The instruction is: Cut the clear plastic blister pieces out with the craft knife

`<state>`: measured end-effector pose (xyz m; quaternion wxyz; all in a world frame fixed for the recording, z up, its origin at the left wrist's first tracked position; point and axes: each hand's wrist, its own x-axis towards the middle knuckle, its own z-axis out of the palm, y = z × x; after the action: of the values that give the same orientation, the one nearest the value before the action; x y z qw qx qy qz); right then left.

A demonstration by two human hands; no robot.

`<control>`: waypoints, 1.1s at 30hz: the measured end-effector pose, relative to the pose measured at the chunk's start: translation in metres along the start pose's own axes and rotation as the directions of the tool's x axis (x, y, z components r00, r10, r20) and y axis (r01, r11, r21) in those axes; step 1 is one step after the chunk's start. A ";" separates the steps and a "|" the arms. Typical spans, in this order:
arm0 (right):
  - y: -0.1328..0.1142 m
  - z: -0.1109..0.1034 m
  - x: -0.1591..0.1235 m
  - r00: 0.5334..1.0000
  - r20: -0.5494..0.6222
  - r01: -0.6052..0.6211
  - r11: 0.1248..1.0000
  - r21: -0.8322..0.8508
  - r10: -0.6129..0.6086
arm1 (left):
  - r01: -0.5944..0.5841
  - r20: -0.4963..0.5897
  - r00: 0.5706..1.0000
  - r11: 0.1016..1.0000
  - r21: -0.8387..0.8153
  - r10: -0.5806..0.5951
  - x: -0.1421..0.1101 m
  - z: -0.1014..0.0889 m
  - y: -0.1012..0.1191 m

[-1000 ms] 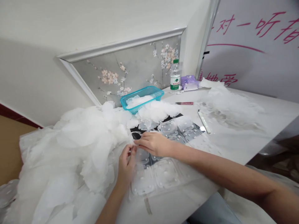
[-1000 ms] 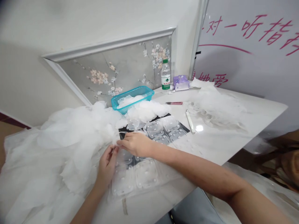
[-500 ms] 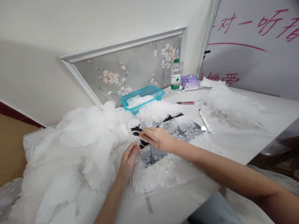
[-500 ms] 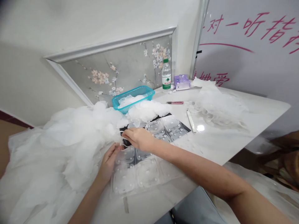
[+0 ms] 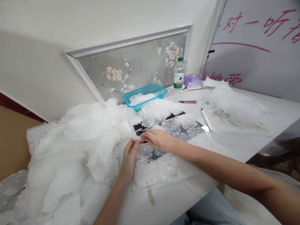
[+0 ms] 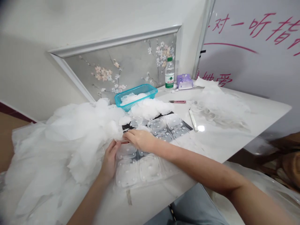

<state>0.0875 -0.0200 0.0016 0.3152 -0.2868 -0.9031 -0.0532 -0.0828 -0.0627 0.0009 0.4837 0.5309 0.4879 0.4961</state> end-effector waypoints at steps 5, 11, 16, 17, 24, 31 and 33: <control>-0.002 0.001 0.001 0.999 0.042 -0.022 0.995 0.098 0.017 | 0.065 -0.026 0.998 0.997 0.032 -0.064 -0.002 0.006 0.001; 0.013 0.003 0.004 0.995 0.093 -0.049 0.994 0.099 0.040 | 0.024 -0.106 0.994 0.994 0.108 -0.012 -0.003 0.007 0.001; 0.025 -0.013 0.001 0.990 -0.052 -0.123 0.988 0.094 0.128 | -0.019 0.051 0.999 0.983 0.183 0.010 -0.006 0.011 0.005; 0.032 -0.019 0.000 0.981 -0.103 -0.157 0.983 0.100 0.167 | -0.027 0.087 0.996 0.980 0.198 0.010 -0.007 0.012 0.005; 0.097 -0.044 -0.004 0.713 -0.449 -0.479 0.841 0.251 0.539 | -0.060 0.237 0.971 0.949 0.309 -0.015 -0.001 0.009 0.004; 0.145 -0.062 -0.033 0.302 -0.621 -0.666 0.626 0.405 0.723 | -0.236 0.422 0.905 0.878 0.417 0.043 -0.002 0.002 0.000; 0.150 -0.068 -0.041 0.246 -0.652 -0.709 0.592 0.384 0.717 | -0.281 0.451 0.891 0.844 0.457 0.053 -0.004 0.001 0.001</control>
<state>0.2330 0.0664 0.0186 0.6497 -0.6105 -0.4526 -0.0143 -0.0820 -0.0664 0.0020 0.3731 0.7754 0.4360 0.2635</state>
